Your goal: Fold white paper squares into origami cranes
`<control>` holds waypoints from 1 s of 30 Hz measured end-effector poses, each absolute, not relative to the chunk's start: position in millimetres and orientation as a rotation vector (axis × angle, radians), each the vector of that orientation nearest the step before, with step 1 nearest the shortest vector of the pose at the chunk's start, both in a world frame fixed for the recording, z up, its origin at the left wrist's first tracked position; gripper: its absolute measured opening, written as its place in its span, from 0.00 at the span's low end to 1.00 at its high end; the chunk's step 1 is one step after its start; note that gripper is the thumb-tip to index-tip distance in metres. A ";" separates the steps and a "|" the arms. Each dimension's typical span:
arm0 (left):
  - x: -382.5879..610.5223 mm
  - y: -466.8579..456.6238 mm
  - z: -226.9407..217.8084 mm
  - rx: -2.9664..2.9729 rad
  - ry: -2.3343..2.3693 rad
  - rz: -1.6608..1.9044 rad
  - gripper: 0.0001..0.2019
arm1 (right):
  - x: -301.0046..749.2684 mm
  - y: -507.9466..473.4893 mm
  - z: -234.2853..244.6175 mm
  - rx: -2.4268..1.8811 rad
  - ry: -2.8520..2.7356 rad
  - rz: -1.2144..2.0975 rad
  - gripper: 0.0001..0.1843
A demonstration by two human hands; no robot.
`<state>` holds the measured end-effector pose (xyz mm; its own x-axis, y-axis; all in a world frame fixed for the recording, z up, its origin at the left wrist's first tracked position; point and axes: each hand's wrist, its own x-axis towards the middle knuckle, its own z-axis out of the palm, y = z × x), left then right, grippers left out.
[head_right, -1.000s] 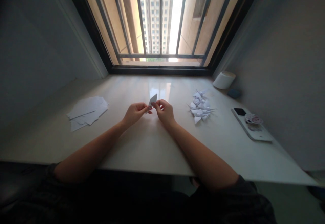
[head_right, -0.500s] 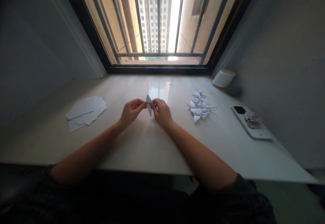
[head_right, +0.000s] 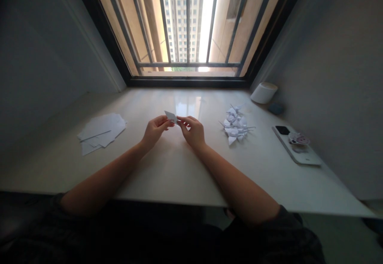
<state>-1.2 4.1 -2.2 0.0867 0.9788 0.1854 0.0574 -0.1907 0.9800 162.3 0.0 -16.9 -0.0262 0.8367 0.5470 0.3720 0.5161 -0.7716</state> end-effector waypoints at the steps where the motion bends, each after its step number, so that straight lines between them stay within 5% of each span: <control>1: -0.8 3.7 -1.9 1.445 1.101 1.243 0.18 | 162.4 0.2 -17.0 -1.047 -1.636 0.499 0.13; 13: -1.6 4.5 -4.6 1.320 1.125 1.187 0.18 | 170.2 2.3 -12.3 -1.010 -1.998 -0.131 0.15; 30: -1.8 9.3 -10.2 1.312 0.867 1.180 0.19 | 171.8 0.9 -9.1 -1.069 -1.939 -0.007 0.11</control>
